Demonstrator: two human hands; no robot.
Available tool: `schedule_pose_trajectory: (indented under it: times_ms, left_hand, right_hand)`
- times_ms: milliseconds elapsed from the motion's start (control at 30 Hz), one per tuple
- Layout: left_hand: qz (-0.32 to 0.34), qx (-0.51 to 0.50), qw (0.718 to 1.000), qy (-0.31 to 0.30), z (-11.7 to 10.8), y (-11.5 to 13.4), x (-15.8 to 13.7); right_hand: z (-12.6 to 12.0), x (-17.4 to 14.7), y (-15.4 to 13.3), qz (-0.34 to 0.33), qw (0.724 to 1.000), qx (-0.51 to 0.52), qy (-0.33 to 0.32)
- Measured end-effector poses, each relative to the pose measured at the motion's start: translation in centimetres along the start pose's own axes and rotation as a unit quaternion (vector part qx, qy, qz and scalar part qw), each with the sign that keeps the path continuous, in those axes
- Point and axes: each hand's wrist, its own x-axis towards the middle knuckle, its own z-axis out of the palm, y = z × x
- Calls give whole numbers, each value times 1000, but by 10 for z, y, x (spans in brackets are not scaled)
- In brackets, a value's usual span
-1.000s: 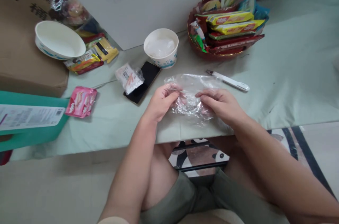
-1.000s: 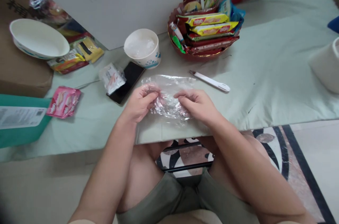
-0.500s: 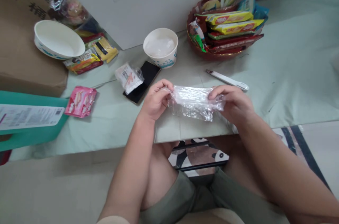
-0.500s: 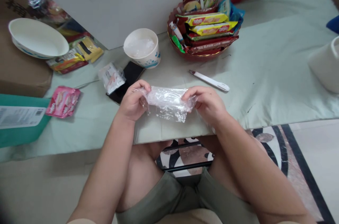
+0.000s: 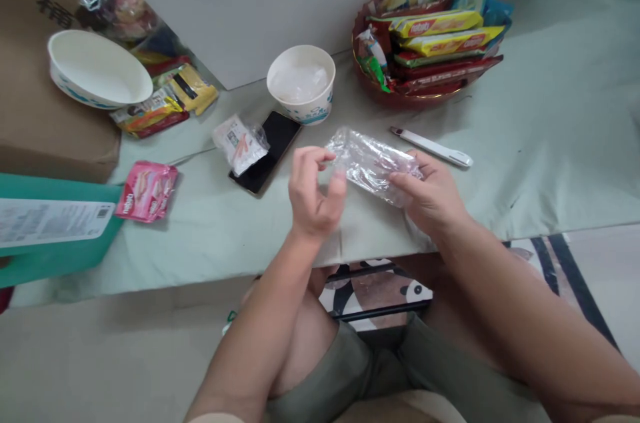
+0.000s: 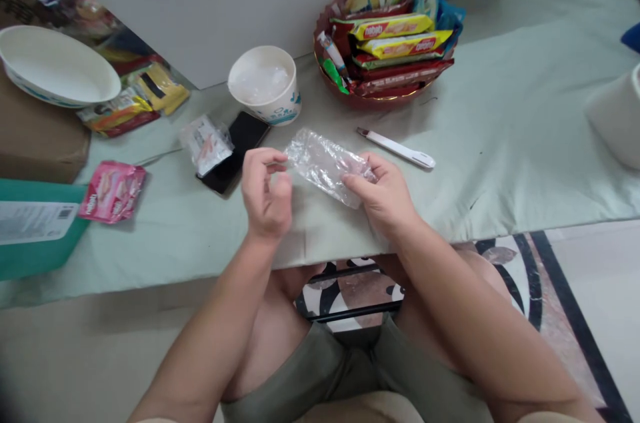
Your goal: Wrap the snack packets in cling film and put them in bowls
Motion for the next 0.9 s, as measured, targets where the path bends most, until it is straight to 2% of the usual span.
schedule_pose_trajectory:
  times_ms: [133, 233, 300, 367, 467, 567, 633, 767, 833, 900]
  left_hand:
    - [24, 34, 999, -21, 13, 7, -5]
    - [-30, -49, 994, -93, 18, 9, -7]
    - [-113, -143, 972, -149, 19, 11, -7]
    - [-194, -230, 934, -194, 19, 13, -7]
    - [-255, -300, 890, -230, 18, 15, -4]
    - [-273, -328, 871, -243, 16, 14, -1]
    - [-293, -349, 855, -247, 15, 14, 0]
    - [-310, -401, 814, -284, 13, 12, 3]
    - [-310, -394, 821, -273, 14, 10, 5]
    - [-330, -378, 834, -230, 16, 8, 7]
  right_hand:
    - [3, -5, 2, -56, 998, -3, -14]
    - [5, -9, 3, -65, 997, 20, -41]
    - [7, -10, 3, -54, 994, 49, -79]
    - [9, -11, 5, -46, 990, 73, -110]
    - [10, -9, 10, -65, 993, 36, -87]
    - [6, -8, 15, -115, 992, -47, 16]
    - [3, -7, 15, -132, 987, -71, 55]
    - [1, -10, 8, -70, 991, -110, 13]
    - [1, -12, 5, -39, 991, -131, 9]
    - [1, -13, 4, -28, 992, -119, 11]
